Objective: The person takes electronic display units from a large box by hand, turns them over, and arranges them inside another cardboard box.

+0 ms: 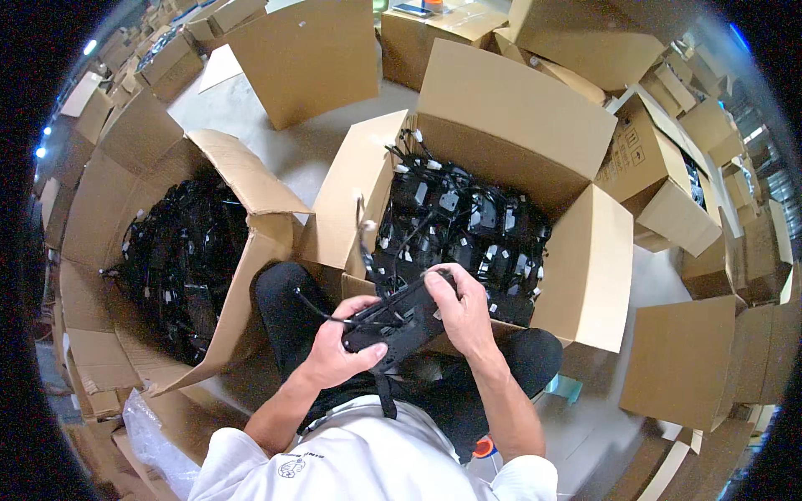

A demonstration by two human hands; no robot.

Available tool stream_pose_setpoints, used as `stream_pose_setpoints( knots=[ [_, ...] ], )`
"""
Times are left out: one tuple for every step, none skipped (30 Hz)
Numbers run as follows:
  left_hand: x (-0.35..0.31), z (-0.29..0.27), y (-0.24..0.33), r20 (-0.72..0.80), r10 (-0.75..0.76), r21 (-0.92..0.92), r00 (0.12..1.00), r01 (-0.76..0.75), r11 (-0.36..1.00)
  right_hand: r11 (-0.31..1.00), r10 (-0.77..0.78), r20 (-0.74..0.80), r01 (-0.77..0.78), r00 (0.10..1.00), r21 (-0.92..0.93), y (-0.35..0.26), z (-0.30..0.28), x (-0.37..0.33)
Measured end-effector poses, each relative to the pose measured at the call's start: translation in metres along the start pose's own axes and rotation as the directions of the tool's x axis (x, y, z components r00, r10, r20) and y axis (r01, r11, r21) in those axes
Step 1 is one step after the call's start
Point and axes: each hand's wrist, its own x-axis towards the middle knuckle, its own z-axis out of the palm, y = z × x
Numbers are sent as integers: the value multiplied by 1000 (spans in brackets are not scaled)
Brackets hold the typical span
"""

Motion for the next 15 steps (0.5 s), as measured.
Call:
stream_pose_setpoints(
  knots=[
    [1, 5, -3, -107, 88, 119, 990, -76, 990, 1000, 4, -3, -4, 1000, 4, 9, 2, 0],
    [4, 11, -6, -199, 99, 75, 975, -86, 994, 993, 17, -43, -12, 999, 114, 20, 4, -2],
    [7, 17, -7, -289, 175, 80, 941, -159, 984, 975, 32, -83, -13, 996, 221, 30, 6, -4],
    [10, 18, -14, -344, 258, 129, 903, -227, 965, 988, 17, -104, -1, 994, 152, 36, 11, -5],
    [14, 18, -20, -392, 340, 181, 855, -290, 940, 989, -25, -143, 45, 989, 142, 40, 20, -7],
    [12, 21, -24, -433, 323, 187, 841, -266, 946, 994, -30, -172, 48, 985, 101, 40, 23, -10],
    [11, 20, -30, -430, 320, 190, 844, -262, 946, 997, -34, -199, 47, 979, 60, 33, 27, -13],
    [11, 20, -36, -469, 290, 176, 834, -234, 956, 997, -29, -202, 43, 979, 65, 32, 29, -12],
    [11, 20, -40, -506, 261, 162, 822, -207, 965, 996, -74, -221, 85, 972, 39, 31, 30, -11],
    [15, 24, -38, -530, 271, 174, 804, -210, 962, 992, -120, -246, 126, 962, 10, 30, 30, -9],
    [17, 24, -41, -519, 270, 173, 811, -210, 962, 992, -116, -258, 123, 959, 11, 28, 27, -8],
    [19, 23, -49, -528, 204, 119, 824, -167, 979, 993, -115, -240, 119, 964, 0, 25, 25, -8],
    [20, 23, -56, -536, 140, 68, 832, -123, 990, 993, -116, -219, 117, 969, -9, 21, 23, -7],
    [20, 22, -63, -516, 16, -100, 856, -79, 992, 990, -140, -194, 133, 971, -49, 18, 18, -6],
    [19, 20, -68, -508, 17, -97, 861, -78, 992, 990, -139, -204, 132, 969, -46, 15, 16, -7]
  ],
)
